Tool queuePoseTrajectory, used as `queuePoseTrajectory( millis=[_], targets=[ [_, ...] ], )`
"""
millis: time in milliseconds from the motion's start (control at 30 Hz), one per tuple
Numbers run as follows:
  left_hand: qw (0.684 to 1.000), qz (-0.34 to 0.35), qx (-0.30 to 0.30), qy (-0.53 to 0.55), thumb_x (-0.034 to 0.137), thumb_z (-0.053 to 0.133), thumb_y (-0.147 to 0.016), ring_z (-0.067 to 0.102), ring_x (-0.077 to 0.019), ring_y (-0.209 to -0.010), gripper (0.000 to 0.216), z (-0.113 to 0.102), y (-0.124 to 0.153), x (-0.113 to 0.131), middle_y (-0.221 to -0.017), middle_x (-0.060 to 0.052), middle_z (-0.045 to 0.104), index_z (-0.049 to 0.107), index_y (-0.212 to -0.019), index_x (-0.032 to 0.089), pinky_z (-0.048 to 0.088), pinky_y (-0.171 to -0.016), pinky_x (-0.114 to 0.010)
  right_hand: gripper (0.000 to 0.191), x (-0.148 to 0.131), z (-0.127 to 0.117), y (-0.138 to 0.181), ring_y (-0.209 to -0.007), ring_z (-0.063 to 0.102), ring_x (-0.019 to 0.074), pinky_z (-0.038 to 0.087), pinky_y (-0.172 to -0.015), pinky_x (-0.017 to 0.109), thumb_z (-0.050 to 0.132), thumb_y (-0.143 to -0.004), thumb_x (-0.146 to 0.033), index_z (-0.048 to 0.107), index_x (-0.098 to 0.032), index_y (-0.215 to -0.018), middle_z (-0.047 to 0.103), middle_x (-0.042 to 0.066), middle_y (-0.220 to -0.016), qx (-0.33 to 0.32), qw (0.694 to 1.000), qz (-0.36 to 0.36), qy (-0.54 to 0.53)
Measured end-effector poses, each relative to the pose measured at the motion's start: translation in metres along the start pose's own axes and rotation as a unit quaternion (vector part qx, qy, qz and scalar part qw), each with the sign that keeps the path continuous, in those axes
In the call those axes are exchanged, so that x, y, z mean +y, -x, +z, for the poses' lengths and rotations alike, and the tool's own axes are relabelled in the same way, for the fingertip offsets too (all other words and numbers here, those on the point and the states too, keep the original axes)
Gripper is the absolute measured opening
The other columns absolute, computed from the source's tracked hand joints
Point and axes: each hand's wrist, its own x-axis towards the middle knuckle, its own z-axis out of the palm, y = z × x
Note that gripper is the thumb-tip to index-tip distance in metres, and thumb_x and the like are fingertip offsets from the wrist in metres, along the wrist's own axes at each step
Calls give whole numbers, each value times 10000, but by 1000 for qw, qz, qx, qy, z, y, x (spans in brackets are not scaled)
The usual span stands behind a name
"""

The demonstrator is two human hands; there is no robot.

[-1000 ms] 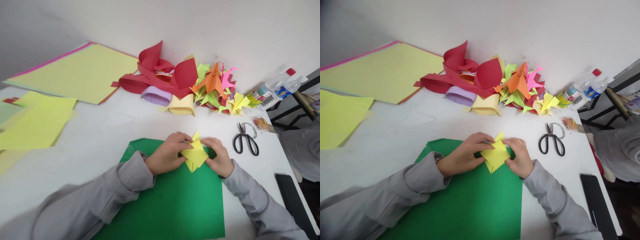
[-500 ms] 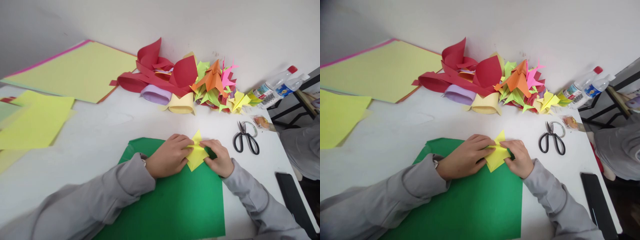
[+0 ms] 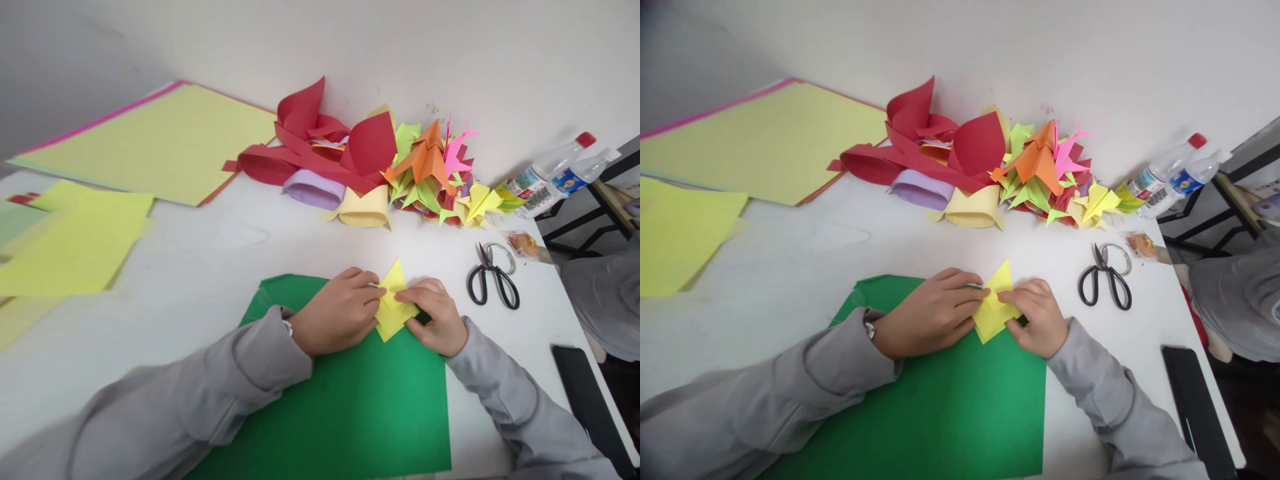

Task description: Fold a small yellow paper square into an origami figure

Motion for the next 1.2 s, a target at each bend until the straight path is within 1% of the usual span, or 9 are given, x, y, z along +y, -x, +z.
queuePoseTrajectory(
  millis=[133,333,467,600,700,867,933,1067,1200],
  targets=[
    [1000,1,-18,12,132,516,-826,570,-226,-921,147,0,-1,1,-880,-98,690,660,-799,130,458,-791,-385,401,-1,0,0,-851,625,216,453,-835,417,549,-687,-127,606,-231,-1071,691,49,-887,-7,1000,-5,15],
    [1000,19,-9,7,148,524,-822,560,-235,-946,125,0,-2,1,-972,-86,694,644,-789,135,439,-801,-376,520,-3,-2,0,-950,599,240,453,-843,419,541,-679,-119,547,-206,-1191,687,72,-969,-23,999,-8,39],
    [999,19,-23,14,118,500,-827,563,-224,-915,152,-1,-4,2,-918,-74,703,643,-778,139,434,-789,-374,506,-4,-3,-3,-946,609,254,433,-855,451,542,-677,-134,565,-202,-1178,697,74,-928,-51,996,-22,65],
    [999,-13,1,36,134,530,-791,571,-221,-899,122,-2,-3,-1,-926,-60,716,651,-786,150,424,-775,-367,397,-2,-2,-2,-896,640,235,428,-871,443,576,-670,-175,632,-227,-1059,711,52,-906,3,998,18,60],
    [999,-35,24,27,162,541,-789,580,-229,-887,119,-2,-1,-3,-842,-64,717,637,-720,153,415,-765,-371,303,0,-1,0,-875,658,232,395,-918,459,615,-674,-197,662,-238,-971,726,28,-837,56,993,22,99],
    [1000,-18,4,8,125,536,-769,596,-224,-831,150,-1,-2,-5,-697,-63,682,607,-640,152,419,-726,-364,218,2,-2,2,-885,673,214,334,-1006,461,600,-702,-178,669,-244,-898,743,-3,-787,51,991,-19,119],
    [999,-31,18,28,143,550,-763,600,-220,-817,117,2,-1,-7,-696,-64,683,622,-671,154,437,-728,-367,221,4,-1,1,-877,678,211,337,-1007,459,605,-706,-179,664,-244,-908,746,-5,-795,56,993,-13,105],
    [987,-79,93,100,194,535,-836,599,-187,-757,153,8,1,-11,-738,-61,699,650,-745,153,481,-707,-332,317,5,-1,0,-882,664,228,394,-936,455,634,-722,-206,628,-237,-1038,739,14,-816,86,993,27,75],
    [985,-66,116,108,131,500,-851,566,-183,-769,177,7,-1,-10,-820,-86,692,658,-770,138,499,-696,-310,405,4,-2,0,-881,620,250,439,-847,447,640,-708,-179,582,-213,-1108,702,43,-830,117,989,9,92]
  ],
)
